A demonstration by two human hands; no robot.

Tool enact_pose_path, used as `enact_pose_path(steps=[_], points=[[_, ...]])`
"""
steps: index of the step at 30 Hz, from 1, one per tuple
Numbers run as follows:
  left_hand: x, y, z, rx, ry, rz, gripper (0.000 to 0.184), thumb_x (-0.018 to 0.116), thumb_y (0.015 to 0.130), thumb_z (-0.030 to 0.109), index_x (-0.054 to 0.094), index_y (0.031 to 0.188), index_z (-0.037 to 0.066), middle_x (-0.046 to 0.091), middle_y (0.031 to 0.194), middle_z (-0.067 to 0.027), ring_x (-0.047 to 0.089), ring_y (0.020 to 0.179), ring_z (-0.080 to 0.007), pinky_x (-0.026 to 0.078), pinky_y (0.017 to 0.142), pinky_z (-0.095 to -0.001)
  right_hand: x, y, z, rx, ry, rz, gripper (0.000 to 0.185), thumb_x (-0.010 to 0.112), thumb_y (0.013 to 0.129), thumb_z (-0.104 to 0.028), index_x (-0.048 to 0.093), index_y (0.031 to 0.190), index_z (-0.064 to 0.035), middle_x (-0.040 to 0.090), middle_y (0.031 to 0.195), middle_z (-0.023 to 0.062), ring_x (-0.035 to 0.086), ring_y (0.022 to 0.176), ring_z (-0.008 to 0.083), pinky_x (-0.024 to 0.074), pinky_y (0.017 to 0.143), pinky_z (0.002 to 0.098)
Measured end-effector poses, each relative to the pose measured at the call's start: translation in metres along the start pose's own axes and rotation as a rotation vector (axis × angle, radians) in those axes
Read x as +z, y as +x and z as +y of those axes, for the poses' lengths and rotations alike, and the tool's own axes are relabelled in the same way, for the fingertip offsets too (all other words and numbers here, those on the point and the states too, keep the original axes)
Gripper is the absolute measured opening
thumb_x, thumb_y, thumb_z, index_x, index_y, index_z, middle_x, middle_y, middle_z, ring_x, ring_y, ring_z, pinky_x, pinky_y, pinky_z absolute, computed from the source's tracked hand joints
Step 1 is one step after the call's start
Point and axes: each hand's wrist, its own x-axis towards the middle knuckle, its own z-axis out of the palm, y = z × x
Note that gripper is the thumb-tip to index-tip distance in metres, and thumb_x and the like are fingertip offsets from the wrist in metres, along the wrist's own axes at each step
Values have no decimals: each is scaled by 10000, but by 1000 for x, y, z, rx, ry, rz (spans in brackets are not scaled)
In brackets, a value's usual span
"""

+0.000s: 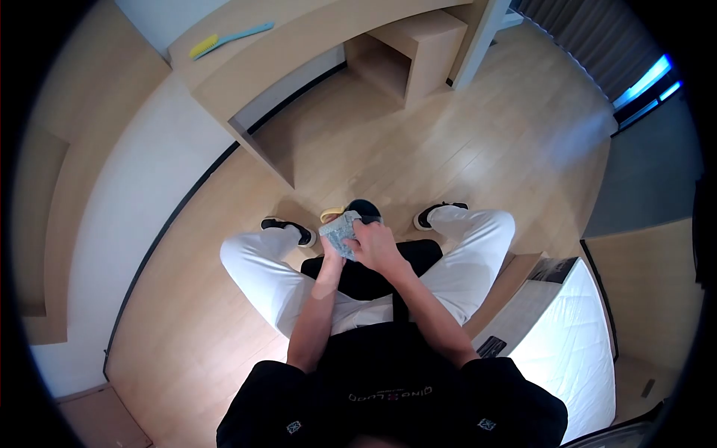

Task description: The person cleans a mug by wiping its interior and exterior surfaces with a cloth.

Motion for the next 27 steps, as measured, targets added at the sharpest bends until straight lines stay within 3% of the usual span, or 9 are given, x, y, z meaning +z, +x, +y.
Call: enact_pose_path(steps=[4, 8, 9, 10, 14, 17, 18, 20, 27], points=[[12, -18, 3, 528, 574, 7, 322, 431, 944, 184, 656, 1003, -38, 673, 958, -102, 638, 900, -180, 514, 785, -295, 3, -1, -10, 245, 11, 157, 356, 622, 878, -276, 538, 684, 11, 604, 657, 249, 625, 667, 414, 490, 576, 491], [50, -40, 28, 880, 745, -86, 313, 448, 919, 178, 634, 991, -64, 671, 956, -145, 625, 920, -214, 480, 846, -323, 19, 7, 4, 367, 543, 604, 378, 572, 963, -269, 602, 748, 40, 573, 571, 182, 547, 491, 222, 431, 505, 369], [51, -38, 28, 923, 678, -106, 300, 449, 920, 170, 635, 988, -55, 670, 946, -141, 625, 907, -216, 480, 839, -320, 10, 11, 2, 454, 688, 625, 410, 546, 975, -259, 603, 713, 51, 544, 554, 220, 530, 468, 361, 362, 450, 421], [53, -39, 30, 964, 608, -126, 287, 451, 921, 163, 637, 984, -46, 669, 937, -137, 625, 894, -218, 480, 832, -316, 1, 11, -2, 454, 688, 625, 410, 546, 975, -259, 603, 713, 51, 544, 554, 220, 530, 468, 361, 362, 450, 421], [-4, -4, -7, 590, 346, -6, 288, 424, 961, 192, 645, 964, 7, 653, 945, -119, 624, 857, -174, 491, 819, -321, 15, -5, 15, 85, 377, 271, 425, 596, 923, -312, 584, 690, 43, 581, 612, 214, 588, 567, 365, 438, 532, 448], [3, -21, 6, 349, 84, -5, 301, 438, 956, 276, 632, 996, 50, 662, 984, -91, 648, 860, -205, 524, 801, -371, -4, -15, -4, -131, 7, -127, 209, 608, 846, -177, 630, 821, 29, 643, 806, 214, 622, 852, 396, 502, 807, 472], [17, -29, 16, 122, -227, 7, 311, 441, 954, 306, 626, 994, 59, 666, 988, -81, 655, 857, -226, 532, 796, -389, -7, -15, -3, -133, 11, -130, 209, 608, 846, -177, 630, 821, 29, 643, 806, 214, 622, 852, 396, 502, 807, 472], [2, -11, 15, 143, -209, 21, 356, 421, 955, 356, 634, 977, 72, 677, 966, -74, 661, 863, -257, 539, 806, -402, -16, -11, 7, -352, 32, -83, 193, 616, 813, -174, 622, 806, 19, 654, 884, 208, 609, 930, 382, 479, 871, 438], [-3, -3, 41, -587, 108, -298, 362, 428, 963, 296, 637, 1078, 23, 700, 984, -139, 692, 858, -255, 580, 774, -406, -53, -3, 41, -585, -42, -136, 42, 589, 683, -31, 618, 712, -22, 656, 942, 139, 605, 1023, 286, 329, 1137, 457]])
